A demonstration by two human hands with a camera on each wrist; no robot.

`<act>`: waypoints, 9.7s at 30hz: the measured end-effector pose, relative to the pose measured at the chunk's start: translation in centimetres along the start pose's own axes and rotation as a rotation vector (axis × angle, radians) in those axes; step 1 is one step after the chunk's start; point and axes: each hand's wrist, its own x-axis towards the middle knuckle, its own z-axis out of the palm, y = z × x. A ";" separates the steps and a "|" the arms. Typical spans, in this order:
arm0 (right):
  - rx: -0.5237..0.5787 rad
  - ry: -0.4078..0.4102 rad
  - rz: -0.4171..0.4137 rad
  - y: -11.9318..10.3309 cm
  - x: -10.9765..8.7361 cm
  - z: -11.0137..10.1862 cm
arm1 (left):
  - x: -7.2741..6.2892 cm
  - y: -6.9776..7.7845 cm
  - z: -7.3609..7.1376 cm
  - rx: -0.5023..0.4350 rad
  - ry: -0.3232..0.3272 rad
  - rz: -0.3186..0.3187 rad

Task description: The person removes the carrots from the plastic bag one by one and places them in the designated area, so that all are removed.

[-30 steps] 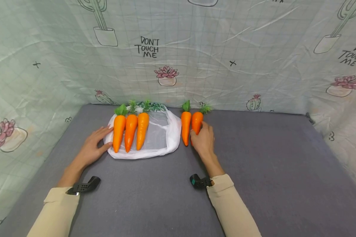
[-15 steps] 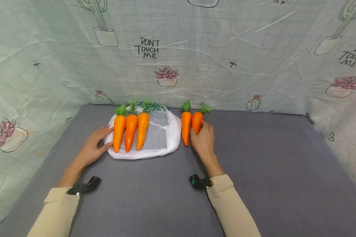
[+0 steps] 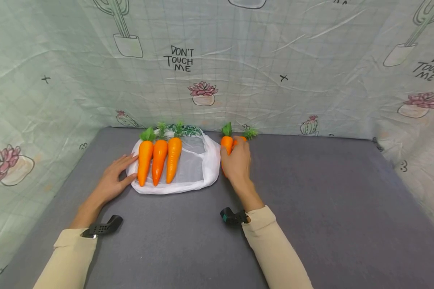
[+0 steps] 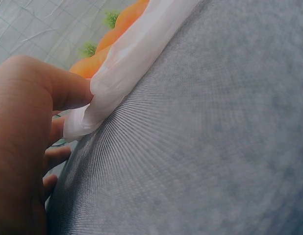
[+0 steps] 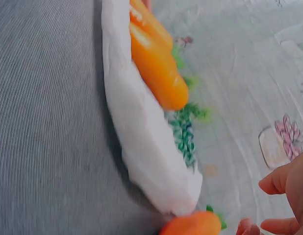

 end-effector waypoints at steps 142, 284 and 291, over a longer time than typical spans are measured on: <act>0.176 -0.038 0.055 -6.1 -4.6 7.5 | -0.4 0.1 0.4 0.001 -0.003 -0.031; -0.053 -0.088 0.216 6.9 -1.2 -3.7 | -0.4 0.9 -0.1 0.027 -0.033 -0.073; -0.055 -0.103 0.228 6.8 -1.2 -3.8 | -0.4 0.8 -0.1 0.033 -0.036 -0.072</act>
